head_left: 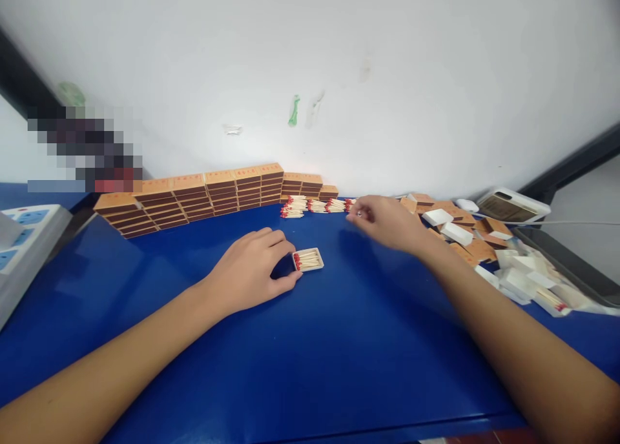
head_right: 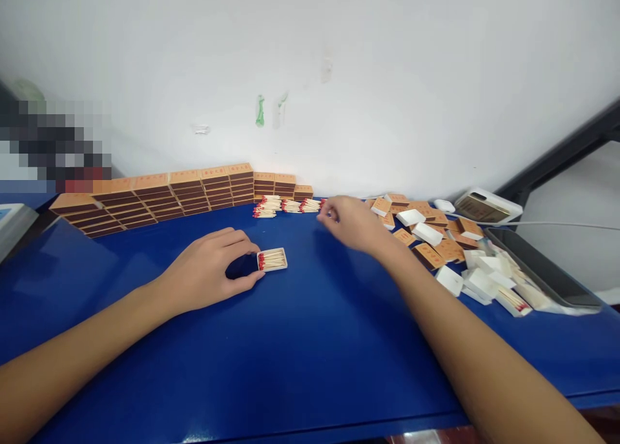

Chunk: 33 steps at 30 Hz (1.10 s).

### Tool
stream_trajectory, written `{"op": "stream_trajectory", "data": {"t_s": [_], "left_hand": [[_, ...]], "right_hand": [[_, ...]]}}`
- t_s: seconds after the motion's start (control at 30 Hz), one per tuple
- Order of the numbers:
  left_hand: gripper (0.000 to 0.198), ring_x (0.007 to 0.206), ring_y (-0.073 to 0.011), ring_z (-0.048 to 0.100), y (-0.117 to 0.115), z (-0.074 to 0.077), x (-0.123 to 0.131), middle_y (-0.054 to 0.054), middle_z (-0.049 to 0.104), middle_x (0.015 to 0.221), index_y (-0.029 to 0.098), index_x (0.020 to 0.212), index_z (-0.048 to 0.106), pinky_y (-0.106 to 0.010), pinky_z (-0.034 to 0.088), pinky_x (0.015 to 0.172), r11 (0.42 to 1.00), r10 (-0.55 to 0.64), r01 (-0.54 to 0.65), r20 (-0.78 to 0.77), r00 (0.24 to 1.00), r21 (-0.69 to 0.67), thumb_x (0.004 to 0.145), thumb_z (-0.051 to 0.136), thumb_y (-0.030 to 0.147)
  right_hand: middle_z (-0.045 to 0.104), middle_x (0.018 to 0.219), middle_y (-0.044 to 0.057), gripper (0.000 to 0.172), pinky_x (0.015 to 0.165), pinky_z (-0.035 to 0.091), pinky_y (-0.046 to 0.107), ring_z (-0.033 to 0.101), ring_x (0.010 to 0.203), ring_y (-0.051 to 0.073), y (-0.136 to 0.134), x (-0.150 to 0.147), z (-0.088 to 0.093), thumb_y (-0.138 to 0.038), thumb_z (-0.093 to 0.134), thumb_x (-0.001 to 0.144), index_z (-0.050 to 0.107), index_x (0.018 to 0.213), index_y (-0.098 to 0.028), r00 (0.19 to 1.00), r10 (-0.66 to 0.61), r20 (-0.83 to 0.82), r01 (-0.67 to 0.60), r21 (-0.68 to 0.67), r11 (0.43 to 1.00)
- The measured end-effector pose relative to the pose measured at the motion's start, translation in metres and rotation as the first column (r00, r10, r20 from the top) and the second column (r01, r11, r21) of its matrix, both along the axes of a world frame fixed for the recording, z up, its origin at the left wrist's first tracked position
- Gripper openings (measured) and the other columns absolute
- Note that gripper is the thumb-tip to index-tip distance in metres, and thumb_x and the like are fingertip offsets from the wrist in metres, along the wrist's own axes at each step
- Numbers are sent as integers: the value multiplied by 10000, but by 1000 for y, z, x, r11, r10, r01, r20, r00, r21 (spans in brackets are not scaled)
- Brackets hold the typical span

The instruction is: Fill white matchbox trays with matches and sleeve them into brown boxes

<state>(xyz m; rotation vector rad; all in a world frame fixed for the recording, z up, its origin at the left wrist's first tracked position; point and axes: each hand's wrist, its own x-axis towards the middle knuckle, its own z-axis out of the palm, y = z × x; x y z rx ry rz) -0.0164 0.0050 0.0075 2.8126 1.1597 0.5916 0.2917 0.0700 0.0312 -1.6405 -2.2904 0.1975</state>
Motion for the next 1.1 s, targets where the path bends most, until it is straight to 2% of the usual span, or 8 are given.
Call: {"op": "stream_trajectory", "data": {"t_s": [0.07, 0.2, 0.27, 0.5, 0.7, 0.9, 1.1], "left_hand": [[328, 966, -259, 675, 0, 0, 0, -80, 733, 1055, 156, 1173, 731, -418, 564, 850, 1000, 1, -1, -4, 1000, -4, 984, 668, 417], [324, 976, -261, 679, -1, 0, 0, -81, 735, 1059, 160, 1168, 732, -417, 567, 857, 1000, 2, -2, 2, 1000, -2, 987, 666, 420], [323, 972, -261, 680, -1, 0, -1, -81, 736, 1055, 155, 1163, 733, -420, 569, 852, 1000, -1, 1, 6, 1000, 3, 988, 666, 418], [321, 975, -263, 685, 0, 0, -1, -84, 740, 1062, 158, 1167, 730, -423, 573, 844, 1000, -1, 1, 4, 1000, 9, 982, 673, 415], [314, 969, -261, 689, -1, 1, -1, -84, 742, 1055, 160, 1152, 733, -420, 573, 845, 1000, -6, 6, 10, 1000, 4, 984, 669, 418], [319, 957, -255, 684, -1, 0, 0, -80, 739, 1049, 153, 1152, 735, -418, 572, 842, 1000, -10, 9, 11, 1000, 17, 984, 667, 415], [325, 961, -257, 681, 0, 1, 0, -83, 739, 1051, 156, 1152, 733, -419, 569, 845, 1000, -12, 12, 6, 1000, 11, 990, 658, 426]], "right_hand": [[708, 864, 79, 170, 664, 391, 323, 611, 756, 213, 15, 23, -2, -349, 643, 900, 694, 877, -188, 993, -107, 53, 106, 31, 994], [715, 856, 78, 310, 671, 419, 330, 630, 763, 225, 27, 45, -6, -508, 661, 888, 688, 851, -201, 992, -109, 58, 112, -47, 993], [712, 852, 75, 328, 667, 422, 329, 624, 749, 219, 26, 44, -7, -528, 658, 890, 684, 856, -203, 995, -84, 56, 88, -68, 994], [669, 803, 43, 223, 656, 394, 315, 569, 696, 188, 26, 42, -10, -421, 622, 923, 687, 863, -217, 999, 24, 28, -21, -119, 993], [663, 841, 62, 257, 661, 399, 323, 572, 719, 205, 29, 47, -13, -439, 570, 961, 664, 880, -214, 998, 56, 13, -54, -143, 988], [632, 905, 81, 242, 725, 434, 344, 579, 775, 228, 30, 46, -14, -433, 572, 969, 686, 927, -223, 987, 158, -6, -159, -67, 985], [621, 916, 79, 214, 745, 436, 339, 574, 788, 227, 30, 46, -14, -418, 594, 968, 688, 973, -225, 989, 147, 7, -146, -43, 988]]}}
